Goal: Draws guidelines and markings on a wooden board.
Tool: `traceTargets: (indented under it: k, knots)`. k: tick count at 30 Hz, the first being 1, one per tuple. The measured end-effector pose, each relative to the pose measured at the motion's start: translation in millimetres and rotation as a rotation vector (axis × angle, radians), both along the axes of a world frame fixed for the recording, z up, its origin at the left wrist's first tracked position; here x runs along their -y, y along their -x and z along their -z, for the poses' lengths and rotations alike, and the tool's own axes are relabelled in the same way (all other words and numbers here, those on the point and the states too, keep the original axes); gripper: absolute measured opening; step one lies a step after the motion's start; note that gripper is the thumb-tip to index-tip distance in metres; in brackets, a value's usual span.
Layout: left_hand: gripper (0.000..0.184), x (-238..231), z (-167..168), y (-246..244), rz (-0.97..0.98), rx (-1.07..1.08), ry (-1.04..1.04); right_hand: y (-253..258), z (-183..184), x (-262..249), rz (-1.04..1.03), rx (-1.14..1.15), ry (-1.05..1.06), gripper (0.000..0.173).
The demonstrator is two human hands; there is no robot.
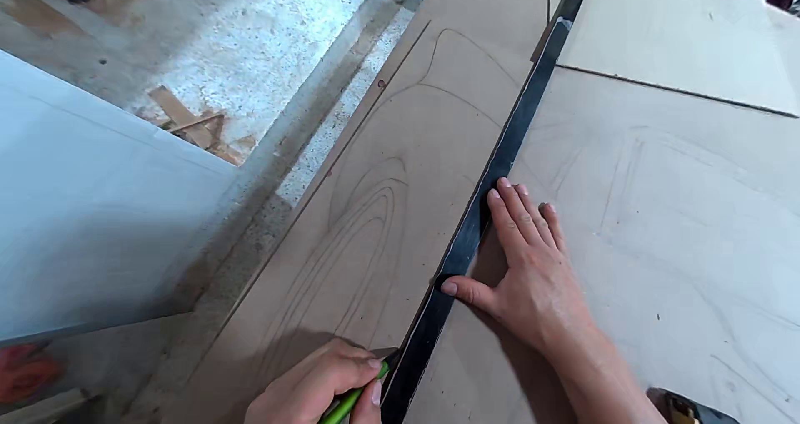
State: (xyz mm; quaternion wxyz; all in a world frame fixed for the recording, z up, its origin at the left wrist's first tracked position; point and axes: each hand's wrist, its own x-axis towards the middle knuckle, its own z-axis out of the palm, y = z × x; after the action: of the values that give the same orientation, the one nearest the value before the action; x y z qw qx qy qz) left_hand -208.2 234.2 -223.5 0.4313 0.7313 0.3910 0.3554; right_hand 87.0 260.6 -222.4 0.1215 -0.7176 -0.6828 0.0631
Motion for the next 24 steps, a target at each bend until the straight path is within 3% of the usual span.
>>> traceTargets:
  k: [19, 24]
  knots:
    - [0.008, 0.0, 0.1, -0.2, 0.006, 0.038, 0.001, -0.8, 1.1, -2.5, -0.005, 0.027, 0.024, 0.125]
    - [0.009, -1.3, -5.4, -4.5, -0.031, 0.042, 0.086, -0.7, 1.3, -2.8, -0.004, 0.029, 0.019, 0.125]
